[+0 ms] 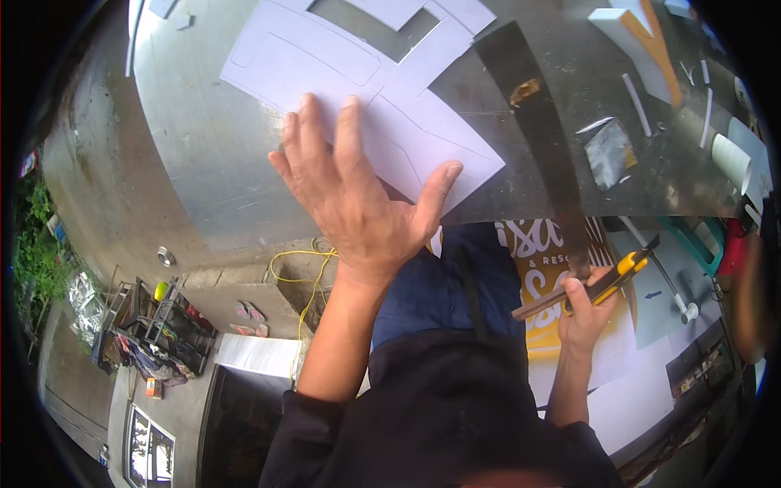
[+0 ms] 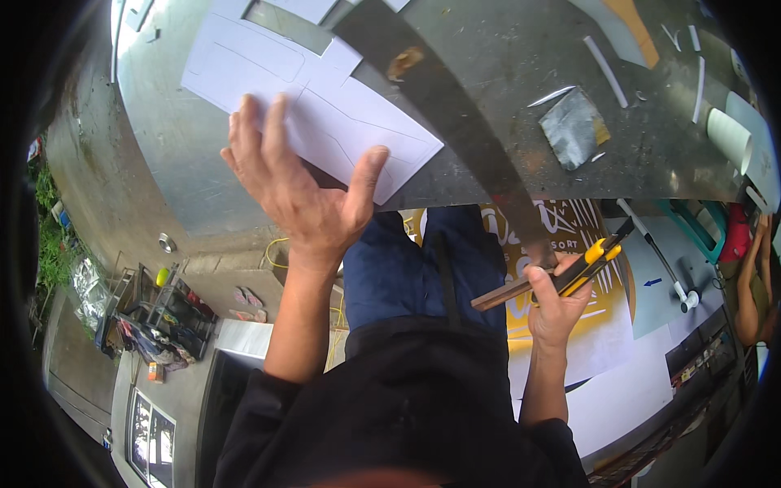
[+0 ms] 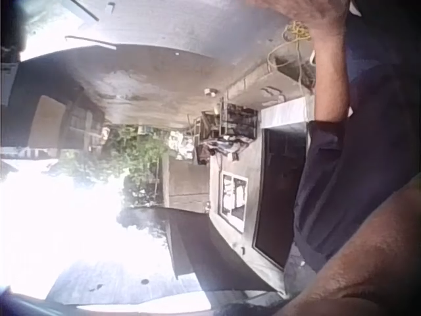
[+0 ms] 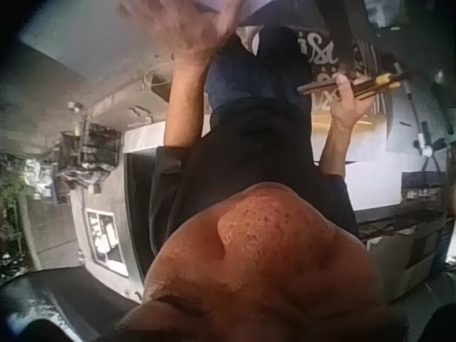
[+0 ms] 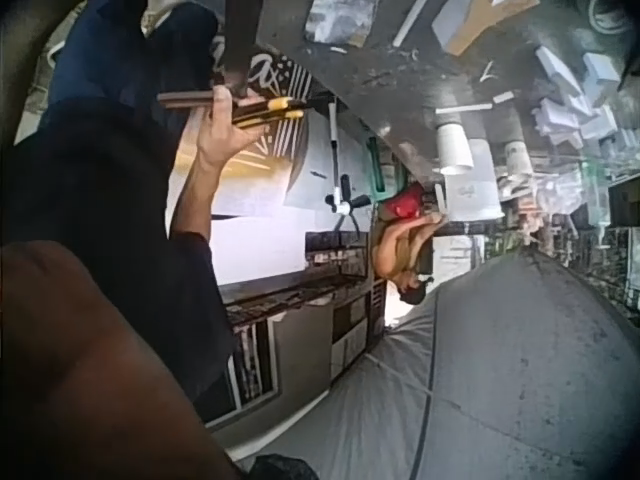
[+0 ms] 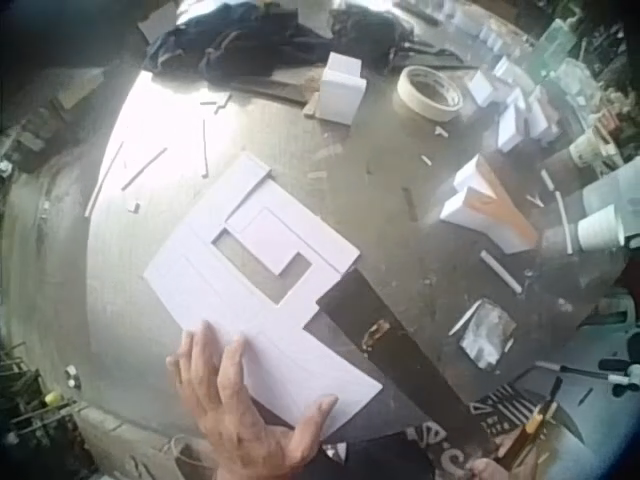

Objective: The recorder is using a utility knife and a metal ruler to cut out a letter from a vinyl template.

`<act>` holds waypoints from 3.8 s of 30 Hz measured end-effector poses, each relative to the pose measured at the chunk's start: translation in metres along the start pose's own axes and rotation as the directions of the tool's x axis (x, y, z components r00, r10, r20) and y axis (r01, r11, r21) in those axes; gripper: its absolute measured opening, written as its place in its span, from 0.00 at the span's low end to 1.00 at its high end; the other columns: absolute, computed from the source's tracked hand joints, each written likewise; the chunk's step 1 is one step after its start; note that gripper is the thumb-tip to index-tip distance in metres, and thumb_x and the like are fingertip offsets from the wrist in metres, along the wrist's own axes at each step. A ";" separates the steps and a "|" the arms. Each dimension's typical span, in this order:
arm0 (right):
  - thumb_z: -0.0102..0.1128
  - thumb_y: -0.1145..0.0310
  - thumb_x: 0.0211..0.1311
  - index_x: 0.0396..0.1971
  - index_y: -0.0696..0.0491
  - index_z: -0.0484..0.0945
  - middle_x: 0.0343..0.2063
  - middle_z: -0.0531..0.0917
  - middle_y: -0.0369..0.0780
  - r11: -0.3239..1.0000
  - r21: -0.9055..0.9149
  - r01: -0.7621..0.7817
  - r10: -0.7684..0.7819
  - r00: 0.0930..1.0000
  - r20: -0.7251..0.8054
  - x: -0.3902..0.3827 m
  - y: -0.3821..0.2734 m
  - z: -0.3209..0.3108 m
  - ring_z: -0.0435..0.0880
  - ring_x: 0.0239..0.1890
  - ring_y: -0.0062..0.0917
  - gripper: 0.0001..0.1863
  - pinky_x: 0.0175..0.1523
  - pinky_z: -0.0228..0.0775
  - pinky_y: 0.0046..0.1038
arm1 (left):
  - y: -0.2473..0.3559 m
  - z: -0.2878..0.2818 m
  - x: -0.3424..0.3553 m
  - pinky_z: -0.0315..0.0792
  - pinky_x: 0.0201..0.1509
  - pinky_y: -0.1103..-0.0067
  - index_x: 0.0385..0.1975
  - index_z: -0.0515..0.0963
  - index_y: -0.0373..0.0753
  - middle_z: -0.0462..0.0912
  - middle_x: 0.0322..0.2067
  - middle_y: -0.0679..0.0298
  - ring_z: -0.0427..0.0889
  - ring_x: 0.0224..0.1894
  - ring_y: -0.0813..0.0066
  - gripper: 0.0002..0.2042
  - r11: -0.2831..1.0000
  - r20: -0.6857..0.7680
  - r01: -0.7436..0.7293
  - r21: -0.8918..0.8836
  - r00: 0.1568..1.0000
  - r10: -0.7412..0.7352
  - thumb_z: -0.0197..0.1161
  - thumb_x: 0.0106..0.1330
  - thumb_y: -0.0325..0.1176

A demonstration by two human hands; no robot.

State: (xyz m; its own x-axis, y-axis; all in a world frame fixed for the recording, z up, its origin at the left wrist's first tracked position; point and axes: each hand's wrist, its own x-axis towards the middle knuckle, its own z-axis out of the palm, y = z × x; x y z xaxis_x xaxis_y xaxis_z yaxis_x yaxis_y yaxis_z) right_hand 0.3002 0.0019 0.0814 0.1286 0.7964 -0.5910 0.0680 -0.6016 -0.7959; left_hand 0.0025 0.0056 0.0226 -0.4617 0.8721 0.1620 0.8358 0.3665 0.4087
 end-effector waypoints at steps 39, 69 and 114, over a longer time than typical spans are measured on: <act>0.67 0.86 0.56 0.33 0.51 0.65 0.35 0.79 0.39 0.998 0.044 -0.049 0.051 0.998 -0.042 -0.079 0.092 0.070 0.73 0.27 0.12 0.19 0.34 0.68 0.17 | -0.036 -0.019 -0.011 0.55 0.74 0.61 0.70 0.57 0.33 0.60 0.69 0.45 0.58 0.73 0.50 0.44 0.933 0.052 -0.262 -0.246 0.958 0.283 0.74 0.61 0.49; 0.64 0.84 0.58 0.29 0.52 0.64 0.24 0.75 0.37 0.981 0.128 -0.146 0.158 0.983 -0.093 -0.081 0.084 0.083 0.80 0.28 0.21 0.16 0.40 0.84 0.34 | -0.045 -0.007 -0.009 0.53 0.76 0.59 0.61 0.73 0.33 0.71 0.63 0.48 0.65 0.71 0.48 0.32 0.940 0.092 -0.242 -0.241 0.958 0.270 0.74 0.60 0.42; 0.66 0.81 0.58 0.39 0.53 0.62 0.27 0.78 0.42 0.992 0.104 -0.070 0.074 0.997 -0.034 -0.079 0.089 0.067 0.82 0.28 0.25 0.19 0.42 0.83 0.35 | -0.042 -0.008 -0.008 0.59 0.74 0.53 0.57 0.75 0.30 0.74 0.58 0.47 0.69 0.67 0.46 0.25 0.935 0.096 -0.256 -0.246 0.953 0.287 0.68 0.61 0.36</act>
State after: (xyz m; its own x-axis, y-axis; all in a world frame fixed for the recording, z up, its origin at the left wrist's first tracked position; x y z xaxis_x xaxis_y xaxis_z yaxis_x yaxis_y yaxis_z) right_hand 0.2302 -0.1108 0.0484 0.1672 0.7469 -0.6436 -0.0444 -0.6464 -0.7617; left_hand -0.0309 -0.0197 0.0115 -0.1719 0.9675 0.1856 0.8264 0.0391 0.5618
